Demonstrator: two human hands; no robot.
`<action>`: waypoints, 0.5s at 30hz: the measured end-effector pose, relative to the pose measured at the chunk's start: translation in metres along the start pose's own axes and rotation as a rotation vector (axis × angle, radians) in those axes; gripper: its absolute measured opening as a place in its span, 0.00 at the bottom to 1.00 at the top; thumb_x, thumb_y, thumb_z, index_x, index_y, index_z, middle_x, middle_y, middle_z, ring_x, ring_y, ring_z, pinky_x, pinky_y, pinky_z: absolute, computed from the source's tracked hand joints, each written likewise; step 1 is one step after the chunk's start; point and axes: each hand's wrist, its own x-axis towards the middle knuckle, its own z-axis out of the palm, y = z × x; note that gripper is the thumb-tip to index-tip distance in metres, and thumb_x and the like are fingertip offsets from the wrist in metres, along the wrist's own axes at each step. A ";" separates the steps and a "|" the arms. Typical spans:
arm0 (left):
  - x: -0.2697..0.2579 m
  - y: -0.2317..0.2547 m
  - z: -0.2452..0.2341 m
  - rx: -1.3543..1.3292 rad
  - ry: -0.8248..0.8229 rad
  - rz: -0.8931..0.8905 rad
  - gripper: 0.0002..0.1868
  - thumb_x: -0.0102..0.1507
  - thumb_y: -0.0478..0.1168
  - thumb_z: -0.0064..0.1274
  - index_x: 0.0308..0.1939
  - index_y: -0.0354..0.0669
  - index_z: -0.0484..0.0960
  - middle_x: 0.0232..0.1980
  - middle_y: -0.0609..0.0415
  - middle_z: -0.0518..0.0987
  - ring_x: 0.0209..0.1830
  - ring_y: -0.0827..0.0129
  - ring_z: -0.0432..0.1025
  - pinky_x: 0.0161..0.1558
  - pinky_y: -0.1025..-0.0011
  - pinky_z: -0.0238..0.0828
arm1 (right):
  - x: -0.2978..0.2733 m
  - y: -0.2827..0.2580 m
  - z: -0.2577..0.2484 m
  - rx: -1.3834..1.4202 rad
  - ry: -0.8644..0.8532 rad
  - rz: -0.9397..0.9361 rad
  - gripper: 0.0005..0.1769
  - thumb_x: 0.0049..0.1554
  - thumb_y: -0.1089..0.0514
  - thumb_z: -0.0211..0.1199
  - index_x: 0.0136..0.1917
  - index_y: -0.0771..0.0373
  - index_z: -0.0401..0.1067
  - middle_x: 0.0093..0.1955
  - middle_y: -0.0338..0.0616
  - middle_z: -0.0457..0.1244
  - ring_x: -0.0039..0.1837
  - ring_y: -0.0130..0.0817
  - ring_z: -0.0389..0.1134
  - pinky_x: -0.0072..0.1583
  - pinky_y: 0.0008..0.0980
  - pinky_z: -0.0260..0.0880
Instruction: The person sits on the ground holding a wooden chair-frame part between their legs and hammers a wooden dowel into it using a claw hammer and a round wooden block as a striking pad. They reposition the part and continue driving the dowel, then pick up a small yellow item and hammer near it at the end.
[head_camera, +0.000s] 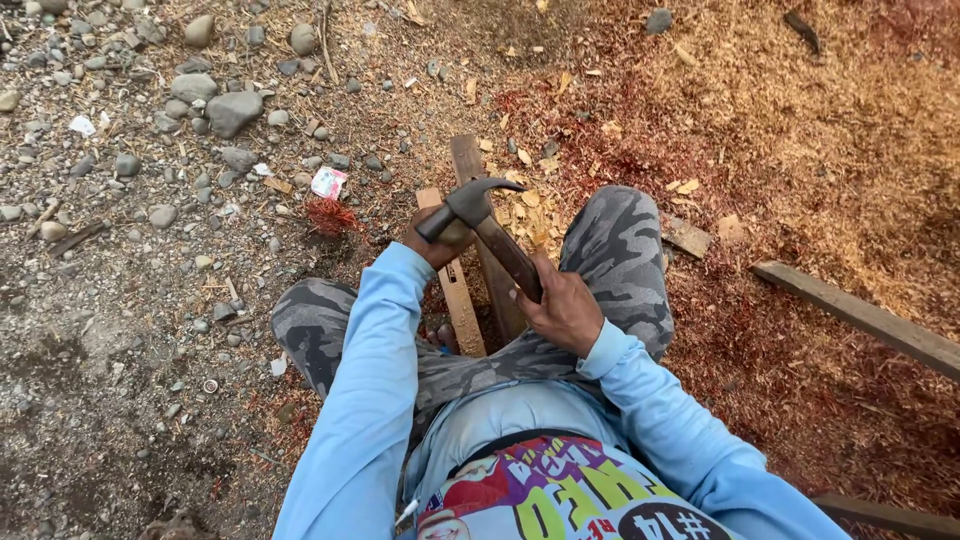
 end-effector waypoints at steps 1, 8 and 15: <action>-0.002 -0.010 0.002 -0.246 -0.027 -0.064 0.25 0.59 0.44 0.67 0.57 0.45 0.78 0.51 0.54 0.84 0.50 0.64 0.79 0.52 0.66 0.81 | -0.003 -0.002 -0.001 -0.012 0.019 -0.037 0.25 0.57 0.55 0.67 0.61 0.66 0.61 0.34 0.60 0.67 0.39 0.60 0.71 0.41 0.55 0.68; -0.009 -0.052 -0.001 0.322 -0.020 0.057 0.17 0.61 0.47 0.67 0.50 0.50 0.80 0.44 0.55 0.84 0.44 0.69 0.79 0.47 0.67 0.80 | 0.009 0.002 0.005 -0.100 0.012 -0.119 0.22 0.58 0.57 0.65 0.59 0.66 0.58 0.35 0.60 0.67 0.40 0.63 0.70 0.41 0.56 0.67; 0.001 -0.030 0.004 0.062 -0.067 -0.041 0.13 0.65 0.47 0.58 0.52 0.53 0.78 0.48 0.59 0.82 0.45 0.71 0.76 0.47 0.69 0.77 | 0.001 -0.007 0.000 -0.084 -0.029 -0.063 0.24 0.56 0.57 0.65 0.60 0.63 0.58 0.33 0.60 0.66 0.39 0.62 0.70 0.41 0.58 0.68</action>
